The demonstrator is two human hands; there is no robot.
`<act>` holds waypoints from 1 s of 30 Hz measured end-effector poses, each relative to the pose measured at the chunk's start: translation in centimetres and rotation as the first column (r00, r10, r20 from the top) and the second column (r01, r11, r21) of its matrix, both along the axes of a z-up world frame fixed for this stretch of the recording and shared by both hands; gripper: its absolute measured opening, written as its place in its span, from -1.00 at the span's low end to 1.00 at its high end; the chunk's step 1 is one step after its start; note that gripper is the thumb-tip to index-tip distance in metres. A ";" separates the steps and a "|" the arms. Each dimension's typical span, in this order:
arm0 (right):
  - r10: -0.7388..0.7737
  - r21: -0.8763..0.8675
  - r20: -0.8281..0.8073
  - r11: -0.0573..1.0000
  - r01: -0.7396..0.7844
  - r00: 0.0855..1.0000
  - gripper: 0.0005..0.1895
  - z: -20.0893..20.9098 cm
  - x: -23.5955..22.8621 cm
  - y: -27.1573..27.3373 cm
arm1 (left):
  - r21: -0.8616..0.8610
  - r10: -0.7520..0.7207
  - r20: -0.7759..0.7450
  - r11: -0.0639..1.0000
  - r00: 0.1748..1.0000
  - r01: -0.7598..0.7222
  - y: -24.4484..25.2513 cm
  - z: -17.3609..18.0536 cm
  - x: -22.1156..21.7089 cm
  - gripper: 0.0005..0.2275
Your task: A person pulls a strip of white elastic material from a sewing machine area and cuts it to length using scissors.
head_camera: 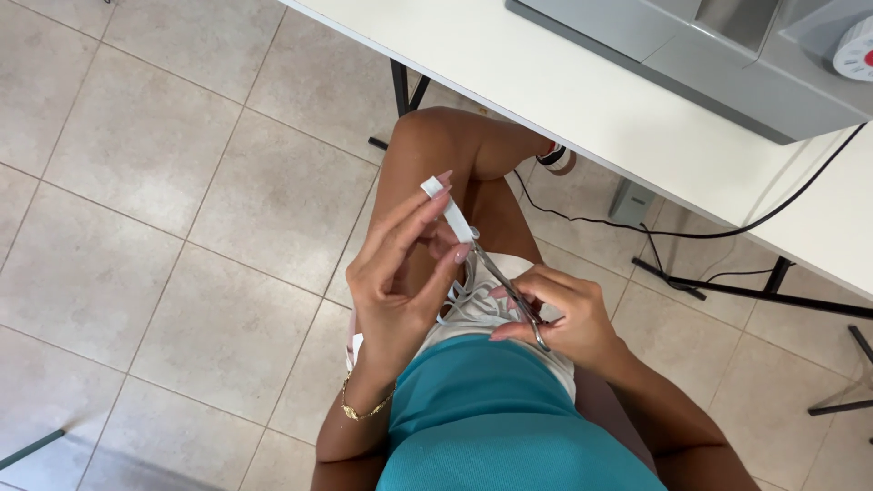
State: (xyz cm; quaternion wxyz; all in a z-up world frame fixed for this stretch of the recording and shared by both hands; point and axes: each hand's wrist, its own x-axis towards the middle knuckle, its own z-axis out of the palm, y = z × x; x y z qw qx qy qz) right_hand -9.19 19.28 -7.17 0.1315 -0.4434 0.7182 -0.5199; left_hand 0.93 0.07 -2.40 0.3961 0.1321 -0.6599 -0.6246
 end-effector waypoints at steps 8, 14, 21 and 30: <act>0.092 -0.132 0.096 0.988 -0.079 0.991 -0.59 -1.1 -0.3 -1.4 | -0.096 -0.041 0.050 0.994 0.998 0.046 0.2 0.3 0.6 -0.55; 0.116 -0.193 0.186 0.978 -0.079 0.976 -0.55 -1.5 -0.4 -2.5 | -0.176 -0.041 0.086 0.983 0.995 0.056 0.6 1.1 0.9 -0.57; 0.089 -0.246 0.130 0.968 -0.055 0.988 -0.49 -2.8 0.5 -2.8 | -0.183 -0.045 0.083 0.981 0.996 0.060 0.7 1.7 0.7 -0.58; 0.046 -0.067 0.007 0.997 -0.045 0.999 -0.49 -1.9 1.8 -2.2 | -0.207 -0.151 0.194 0.960 0.969 0.191 0.2 1.9 1.7 -0.60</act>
